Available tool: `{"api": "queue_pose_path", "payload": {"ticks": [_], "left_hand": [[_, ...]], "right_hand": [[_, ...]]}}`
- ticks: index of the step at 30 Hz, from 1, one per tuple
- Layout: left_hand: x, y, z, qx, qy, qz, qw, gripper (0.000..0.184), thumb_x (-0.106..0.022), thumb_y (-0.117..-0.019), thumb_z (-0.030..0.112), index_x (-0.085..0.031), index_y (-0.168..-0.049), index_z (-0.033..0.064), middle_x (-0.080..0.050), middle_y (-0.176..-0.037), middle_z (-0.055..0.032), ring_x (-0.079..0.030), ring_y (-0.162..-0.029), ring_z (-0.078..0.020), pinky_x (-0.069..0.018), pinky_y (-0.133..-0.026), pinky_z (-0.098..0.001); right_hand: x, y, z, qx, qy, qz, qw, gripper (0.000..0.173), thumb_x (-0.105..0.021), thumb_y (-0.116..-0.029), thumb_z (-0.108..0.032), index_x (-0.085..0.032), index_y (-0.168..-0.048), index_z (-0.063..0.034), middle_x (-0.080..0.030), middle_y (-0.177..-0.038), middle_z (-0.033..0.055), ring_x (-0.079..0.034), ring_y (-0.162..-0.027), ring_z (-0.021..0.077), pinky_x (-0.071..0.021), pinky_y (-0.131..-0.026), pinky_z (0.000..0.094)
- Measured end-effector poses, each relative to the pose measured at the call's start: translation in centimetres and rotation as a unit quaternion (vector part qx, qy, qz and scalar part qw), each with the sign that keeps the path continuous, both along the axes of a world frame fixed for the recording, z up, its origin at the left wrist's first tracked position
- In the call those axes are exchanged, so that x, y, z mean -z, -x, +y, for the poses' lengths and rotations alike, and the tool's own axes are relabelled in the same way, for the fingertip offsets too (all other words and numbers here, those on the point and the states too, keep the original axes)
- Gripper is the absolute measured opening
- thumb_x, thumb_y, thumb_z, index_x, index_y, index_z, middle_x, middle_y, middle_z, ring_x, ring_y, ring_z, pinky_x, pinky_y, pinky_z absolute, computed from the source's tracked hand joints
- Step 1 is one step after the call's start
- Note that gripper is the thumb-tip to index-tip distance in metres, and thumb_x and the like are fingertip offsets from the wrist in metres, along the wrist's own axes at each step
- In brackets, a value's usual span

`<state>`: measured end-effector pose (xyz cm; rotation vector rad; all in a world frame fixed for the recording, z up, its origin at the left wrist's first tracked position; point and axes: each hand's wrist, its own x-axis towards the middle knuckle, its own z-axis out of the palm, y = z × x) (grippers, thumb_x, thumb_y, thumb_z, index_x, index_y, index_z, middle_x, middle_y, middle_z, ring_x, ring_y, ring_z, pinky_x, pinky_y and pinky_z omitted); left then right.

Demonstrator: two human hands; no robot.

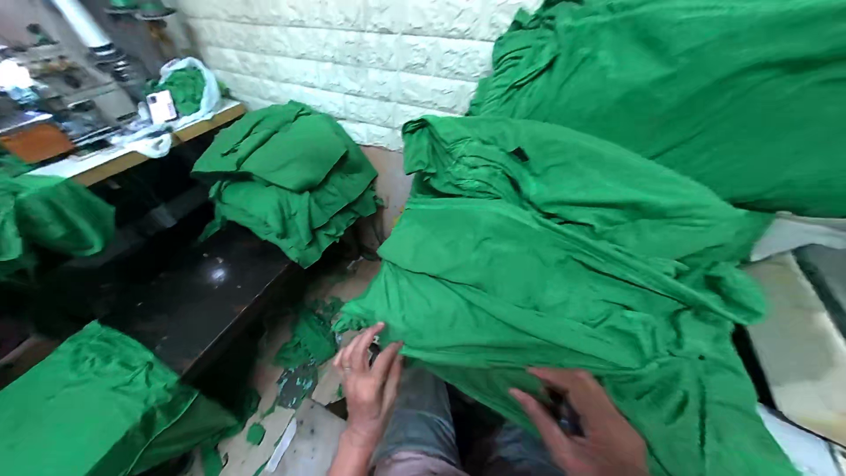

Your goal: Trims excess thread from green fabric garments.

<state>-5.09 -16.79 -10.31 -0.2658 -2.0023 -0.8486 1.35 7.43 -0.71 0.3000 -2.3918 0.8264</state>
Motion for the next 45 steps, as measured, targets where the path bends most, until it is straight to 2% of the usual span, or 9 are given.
{"api": "queue_pose_path", "payload": {"ticks": [5,12,17,22,27,32,35,39,45], "left_hand": [[-6.6,1.4,-2.9,0.003,-0.059,0.019,0.998,0.027,-0.054,-0.1019,0.020,-0.069,-0.099,-0.0028,-0.068,-0.097,-0.0157,-0.064,-0.095,-0.0184,-0.0514,-0.087,-0.0322],[-13.5,6.0,-3.9,0.212,-0.381,-0.054,0.898,0.023,-0.035,-0.1070,0.009,-0.055,-0.099,0.0117,-0.061,-0.065,0.0112,-0.054,-0.046,0.0013,-0.0477,-0.042,-0.0154],[-17.0,11.6,-2.2,0.275,-0.442,-0.044,0.853,0.020,-0.034,-0.1083,0.013,-0.053,-0.104,0.0155,-0.067,-0.079,0.0096,-0.066,-0.069,-0.0028,-0.0570,-0.066,-0.0218],[-14.5,18.5,0.2,0.259,0.104,-0.300,0.912,0.056,-0.048,-0.1075,0.033,-0.038,-0.156,0.0061,-0.032,-0.164,-0.0175,-0.031,-0.151,-0.0380,-0.0277,-0.117,-0.0664],[-14.9,14.2,3.5,0.074,0.325,-0.263,0.905,0.044,-0.059,-0.1007,0.012,-0.057,-0.145,0.0043,-0.045,-0.150,-0.0347,-0.034,-0.140,-0.0625,-0.0173,-0.108,-0.0837],[-13.1,4.2,9.1,0.361,0.165,-0.104,0.912,0.027,-0.055,-0.1031,0.021,-0.072,-0.108,0.0006,-0.073,-0.105,-0.0145,-0.071,-0.098,-0.0283,-0.0578,-0.086,-0.0470],[-8.7,0.3,13.2,0.558,0.187,-0.091,0.803,0.025,-0.068,-0.0973,0.024,-0.072,-0.115,0.0074,-0.071,-0.123,-0.0087,-0.066,-0.118,-0.0220,-0.0518,-0.101,-0.0427],[-4.5,-0.6,16.9,0.453,0.248,0.010,0.856,0.039,-0.083,-0.0769,0.015,-0.072,-0.115,0.0148,-0.069,-0.124,-0.0096,-0.065,-0.117,-0.0284,-0.0514,-0.092,-0.0485],[-5.6,1.2,16.5,0.520,0.243,-0.015,0.818,0.020,-0.070,-0.0929,0.031,-0.076,-0.107,0.0184,-0.071,-0.122,-0.0033,-0.063,-0.119,-0.0240,-0.0483,-0.098,-0.0460]], "right_hand": [[-2.0,-3.9,7.1,0.188,-0.043,-0.140,0.971,0.073,-0.083,-0.0825,-0.022,-0.052,-0.137,0.0157,-0.055,-0.127,0.0423,-0.060,-0.108,0.0561,-0.0518,-0.087,0.0643],[-3.5,-6.0,10.0,0.186,0.012,-0.201,0.962,0.024,-0.056,-0.0978,-0.005,-0.063,-0.113,0.0132,-0.069,-0.098,0.0270,-0.070,-0.083,0.0388,-0.0563,-0.074,0.0563],[-7.5,-1.5,12.7,0.026,0.503,-0.039,0.863,0.022,-0.032,-0.1068,-0.015,-0.052,-0.102,-0.0237,-0.051,-0.050,-0.0158,-0.042,-0.038,-0.0045,-0.0391,-0.040,0.0142],[-6.6,7.2,13.3,0.105,0.474,-0.052,0.872,0.026,-0.030,-0.1122,-0.017,-0.037,-0.136,-0.0072,-0.072,-0.103,0.0025,-0.055,-0.050,0.0008,-0.0432,-0.045,0.0155],[-4.6,8.4,13.1,0.091,0.513,-0.167,0.837,0.036,-0.031,-0.1133,-0.018,-0.037,-0.146,-0.0060,-0.070,-0.119,0.0089,-0.063,-0.060,0.0065,-0.0480,-0.050,0.0190],[-4.4,1.2,13.8,0.093,0.450,-0.046,0.887,0.036,-0.030,-0.1111,-0.018,-0.050,-0.137,-0.0037,-0.077,-0.100,0.0034,-0.060,-0.054,0.0030,-0.0481,-0.049,0.0175],[-3.5,-3.2,13.4,0.135,0.456,-0.020,0.880,0.030,-0.034,-0.1105,-0.017,-0.059,-0.120,-0.0041,-0.076,-0.091,-0.0019,-0.052,-0.050,-0.0018,-0.0417,-0.046,0.0139],[-1.1,-7.9,11.6,0.209,0.429,-0.030,0.878,0.022,-0.045,-0.1061,-0.015,-0.064,-0.111,-0.0050,-0.073,-0.084,-0.0050,-0.050,-0.050,-0.0031,-0.0400,-0.045,0.0143],[3.5,-10.4,9.1,0.334,0.186,-0.155,0.911,0.033,-0.066,-0.0958,-0.037,-0.072,-0.107,-0.0067,-0.068,-0.092,0.0067,-0.064,-0.074,0.0156,-0.0558,-0.066,0.0353]]}}
